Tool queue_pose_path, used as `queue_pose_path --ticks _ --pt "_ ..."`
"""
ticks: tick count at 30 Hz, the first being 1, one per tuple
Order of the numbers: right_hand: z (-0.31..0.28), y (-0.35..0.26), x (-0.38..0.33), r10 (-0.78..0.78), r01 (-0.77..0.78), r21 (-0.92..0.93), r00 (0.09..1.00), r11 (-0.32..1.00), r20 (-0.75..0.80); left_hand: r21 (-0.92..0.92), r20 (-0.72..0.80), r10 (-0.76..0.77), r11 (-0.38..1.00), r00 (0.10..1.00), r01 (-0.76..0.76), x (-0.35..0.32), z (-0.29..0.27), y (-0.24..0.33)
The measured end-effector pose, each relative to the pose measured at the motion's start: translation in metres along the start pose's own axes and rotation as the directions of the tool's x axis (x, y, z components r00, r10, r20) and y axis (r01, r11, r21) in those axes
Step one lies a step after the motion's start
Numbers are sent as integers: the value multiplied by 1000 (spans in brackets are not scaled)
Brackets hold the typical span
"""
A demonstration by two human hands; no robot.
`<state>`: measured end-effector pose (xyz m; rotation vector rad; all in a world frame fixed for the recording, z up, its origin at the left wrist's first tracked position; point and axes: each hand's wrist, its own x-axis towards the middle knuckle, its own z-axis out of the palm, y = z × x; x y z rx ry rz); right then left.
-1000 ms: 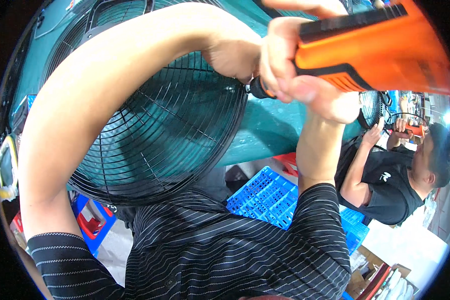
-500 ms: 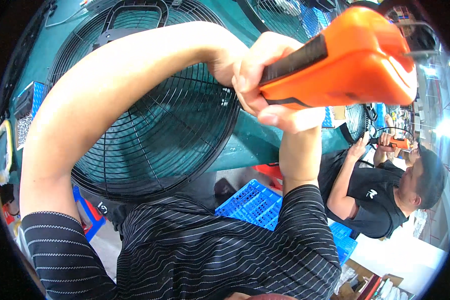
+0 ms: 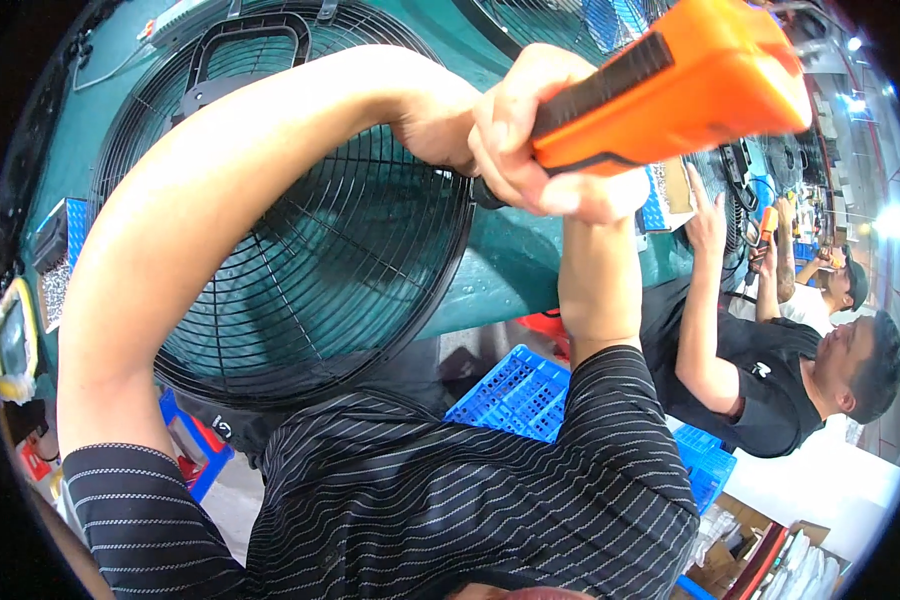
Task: Assembling and securing industrial fan grills and housings using a power drill.
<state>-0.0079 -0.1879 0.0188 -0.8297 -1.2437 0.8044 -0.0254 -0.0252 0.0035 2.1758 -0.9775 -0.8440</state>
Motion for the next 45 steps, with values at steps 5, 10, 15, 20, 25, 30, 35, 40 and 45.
queue_pose_path --ticks 5,10,15,20,25,30,35,40,45 --pt "1 -1 0 35 -24 77 990 997 -136 73 -30 44 996 999 -42 -4 -1 7" --pt "8 -21 -17 -64 15 -273 983 962 -169 150 -67 51 988 996 -40 -11 -2 16" --pt "35 -60 -74 -352 263 -249 817 932 -457 303 -97 -82 947 992 108 -5 -1 28" --pt "67 -31 -115 -441 -68 -520 444 851 -780 375 -445 -33 901 895 219 -59 -21 63" --pt "63 -12 -128 -545 -191 -624 339 758 -766 69 -817 -317 776 482 627 -189 -5 69" --pt "50 -9 -108 -634 -261 -731 370 630 -679 -81 -851 -510 364 127 928 -343 55 25" --pt "47 -3 -98 -681 -292 -779 377 555 -627 -259 -678 -731 342 82 903 -404 113 -14" --pt "18 -17 -136 -588 -110 -715 490 691 -644 -450 -470 -882 204 -36 870 -398 128 -29" --pt "-1 -25 -169 -533 -29 -631 504 776 -679 -472 -496 -868 251 -20 845 -398 129 -27"
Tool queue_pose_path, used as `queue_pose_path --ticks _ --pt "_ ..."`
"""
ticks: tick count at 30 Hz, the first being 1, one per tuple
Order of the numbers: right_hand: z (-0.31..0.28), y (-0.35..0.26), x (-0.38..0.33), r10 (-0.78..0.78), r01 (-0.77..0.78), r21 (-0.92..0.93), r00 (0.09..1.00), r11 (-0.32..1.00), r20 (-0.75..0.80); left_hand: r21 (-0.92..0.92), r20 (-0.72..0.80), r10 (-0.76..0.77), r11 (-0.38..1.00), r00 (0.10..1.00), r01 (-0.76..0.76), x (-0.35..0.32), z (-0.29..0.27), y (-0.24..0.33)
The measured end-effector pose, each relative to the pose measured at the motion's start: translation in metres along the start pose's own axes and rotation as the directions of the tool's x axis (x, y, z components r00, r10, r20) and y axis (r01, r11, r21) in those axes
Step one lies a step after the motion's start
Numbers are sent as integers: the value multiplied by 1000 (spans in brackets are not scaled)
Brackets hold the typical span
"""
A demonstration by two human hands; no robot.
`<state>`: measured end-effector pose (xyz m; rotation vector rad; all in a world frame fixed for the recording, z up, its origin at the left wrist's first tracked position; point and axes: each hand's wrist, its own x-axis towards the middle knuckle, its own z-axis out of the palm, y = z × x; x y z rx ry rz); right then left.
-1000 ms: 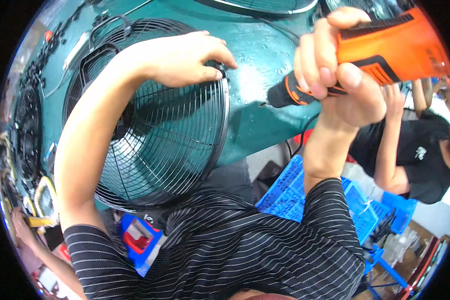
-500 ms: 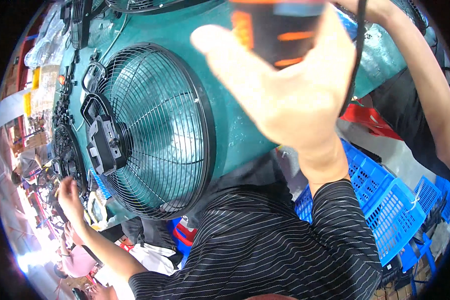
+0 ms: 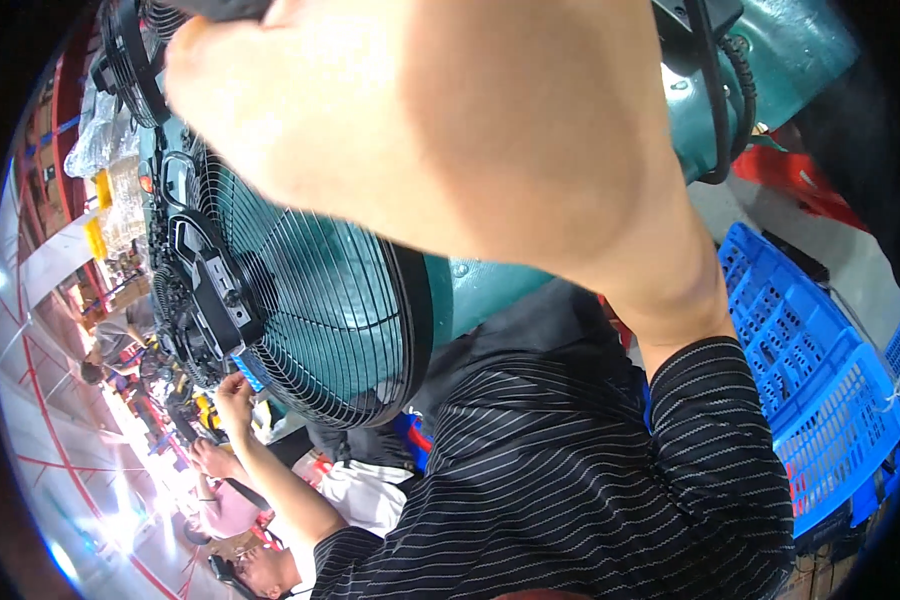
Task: Assembling and securing industrial fan grills and housings using a power drill.
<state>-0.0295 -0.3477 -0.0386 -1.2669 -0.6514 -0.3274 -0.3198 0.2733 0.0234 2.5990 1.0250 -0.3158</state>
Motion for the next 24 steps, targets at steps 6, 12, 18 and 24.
queue_pose_path --ticks 6,12,18,24 --pt "23 0 -37 48 -48 39 999 998 -2 32 -67 -51 998 996 53 -2 2 0" --pt "15 -3 -37 83 -83 89 997 993 -2 -79 -148 -63 996 987 51 -13 1 7" --pt "18 -15 -33 155 -168 182 984 969 85 -392 -406 -95 916 909 -79 -57 7 38" --pt "44 -65 -28 222 -310 420 944 853 245 -868 -312 207 336 927 -367 -166 84 132"
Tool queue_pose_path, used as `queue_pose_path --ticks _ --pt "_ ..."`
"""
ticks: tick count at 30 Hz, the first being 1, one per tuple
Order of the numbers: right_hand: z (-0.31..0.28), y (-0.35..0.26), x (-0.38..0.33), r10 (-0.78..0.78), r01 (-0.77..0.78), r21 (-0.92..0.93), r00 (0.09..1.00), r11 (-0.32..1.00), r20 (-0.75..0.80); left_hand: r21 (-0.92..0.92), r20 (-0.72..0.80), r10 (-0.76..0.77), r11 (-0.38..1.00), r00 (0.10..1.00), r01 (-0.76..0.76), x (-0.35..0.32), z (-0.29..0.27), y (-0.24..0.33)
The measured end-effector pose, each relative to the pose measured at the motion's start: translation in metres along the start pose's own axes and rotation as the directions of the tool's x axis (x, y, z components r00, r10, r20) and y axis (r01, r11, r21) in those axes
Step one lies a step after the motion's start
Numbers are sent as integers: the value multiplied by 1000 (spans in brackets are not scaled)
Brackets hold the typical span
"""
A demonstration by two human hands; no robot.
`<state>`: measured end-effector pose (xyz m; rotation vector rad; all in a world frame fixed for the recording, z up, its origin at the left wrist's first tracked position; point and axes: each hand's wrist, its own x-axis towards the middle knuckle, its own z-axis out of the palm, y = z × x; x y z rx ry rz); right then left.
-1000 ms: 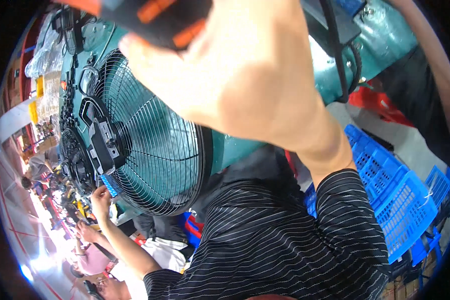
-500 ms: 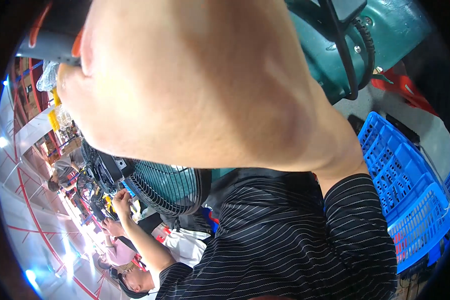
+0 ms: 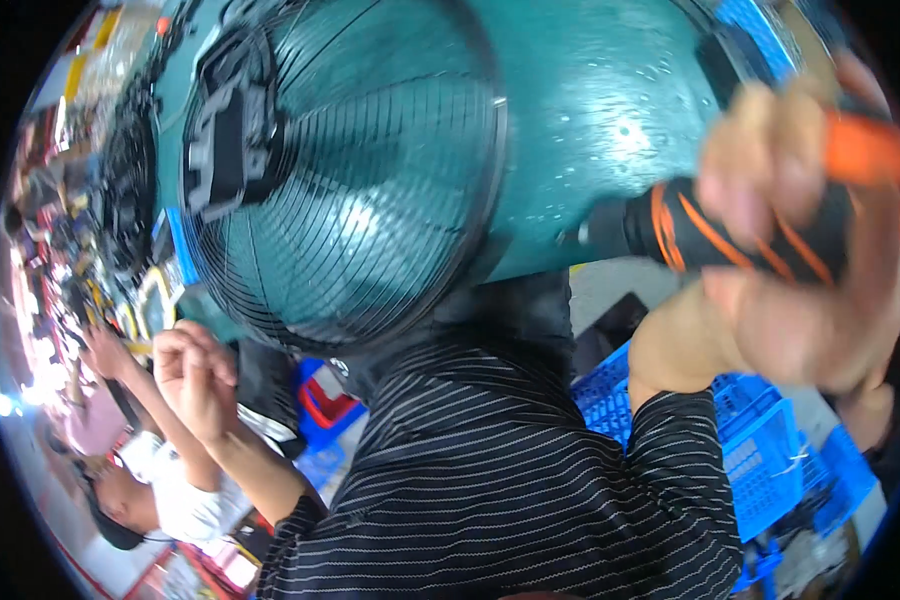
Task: Assembling and securing industrial fan grills and housings using a power drill.
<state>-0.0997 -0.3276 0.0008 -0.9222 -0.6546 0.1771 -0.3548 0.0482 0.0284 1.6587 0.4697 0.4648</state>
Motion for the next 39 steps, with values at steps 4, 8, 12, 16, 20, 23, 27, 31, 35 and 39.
queue_pose_path --ticks 4,8,12,16,20,23,27,31,35,39 --pt "65 1 -16 -80 98 330 994 939 -70 -75 259 -70 993 963 92 -48 69 -21" --pt "110 3 -24 -71 89 436 996 895 -57 -178 490 28 982 871 69 -49 89 -39" --pt "148 3 -33 -21 100 436 983 895 -184 -306 465 117 951 877 35 -45 85 -44" --pt "171 5 -31 -16 136 473 969 870 -248 -409 439 132 910 889 66 -45 76 -45" --pt "183 9 -26 -50 155 487 974 859 -221 -522 376 188 852 907 40 -44 70 -45" --pt "191 13 -26 -38 113 449 984 887 -172 -531 347 172 846 922 42 -46 67 -47" --pt "197 19 -26 -55 125 412 982 902 -178 -517 328 144 854 934 50 -46 64 -51" --pt "198 19 -25 -78 134 359 983 924 -168 -493 350 115 867 930 78 -42 67 -51" --pt "196 18 -23 -89 144 321 980 936 -180 -482 383 91 869 919 115 -39 72 -45" --pt "185 14 -22 -126 176 271 974 946 -191 -433 464 122 895 877 105 -37 77 -42"
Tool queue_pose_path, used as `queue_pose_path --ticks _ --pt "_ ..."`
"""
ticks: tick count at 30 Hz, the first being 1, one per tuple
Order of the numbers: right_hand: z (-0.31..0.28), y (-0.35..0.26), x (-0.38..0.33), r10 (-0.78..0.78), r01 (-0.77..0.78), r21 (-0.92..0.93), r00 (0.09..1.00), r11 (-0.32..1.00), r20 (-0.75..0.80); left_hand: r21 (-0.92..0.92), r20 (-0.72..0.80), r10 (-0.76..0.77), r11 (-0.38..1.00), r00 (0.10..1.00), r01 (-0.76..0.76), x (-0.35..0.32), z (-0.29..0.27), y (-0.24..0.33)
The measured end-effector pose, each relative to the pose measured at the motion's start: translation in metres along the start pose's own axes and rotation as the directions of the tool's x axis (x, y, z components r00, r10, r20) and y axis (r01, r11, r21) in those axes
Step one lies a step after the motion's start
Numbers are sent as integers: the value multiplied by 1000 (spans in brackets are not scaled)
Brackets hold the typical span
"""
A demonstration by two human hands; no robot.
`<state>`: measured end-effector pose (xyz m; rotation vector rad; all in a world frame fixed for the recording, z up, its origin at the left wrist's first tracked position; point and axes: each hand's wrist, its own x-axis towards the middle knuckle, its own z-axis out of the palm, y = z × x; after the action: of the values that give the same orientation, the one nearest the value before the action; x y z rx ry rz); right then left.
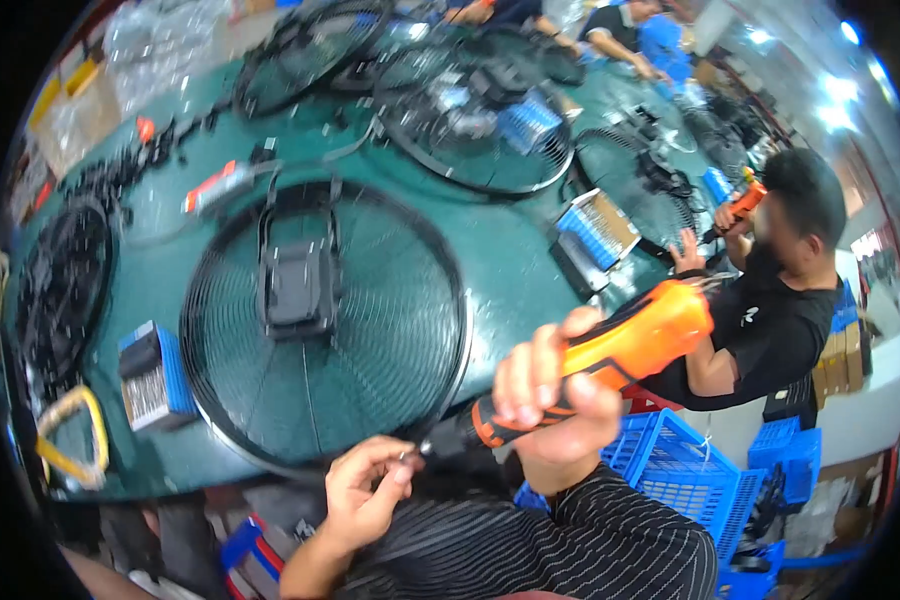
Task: Assembling and securing industrial fan grills and housings using a power drill.
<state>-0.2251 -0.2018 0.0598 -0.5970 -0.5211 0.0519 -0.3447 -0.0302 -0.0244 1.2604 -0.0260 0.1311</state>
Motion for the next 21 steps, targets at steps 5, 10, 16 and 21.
queue_pose_path --ticks 5,10,16,21 --pt "-23 -15 -2 127 -129 16 989 992 80 576 216 198 764 956 -289 4 4 -2" --pt "-43 -8 2 85 -56 -111 957 992 278 939 108 472 239 875 -245 9 15 -13" --pt "-62 7 18 124 -23 -249 909 968 398 997 80 528 -43 846 -67 31 27 -40" --pt "-72 20 34 230 -108 -257 828 960 511 999 39 503 -42 863 -20 38 28 -44"
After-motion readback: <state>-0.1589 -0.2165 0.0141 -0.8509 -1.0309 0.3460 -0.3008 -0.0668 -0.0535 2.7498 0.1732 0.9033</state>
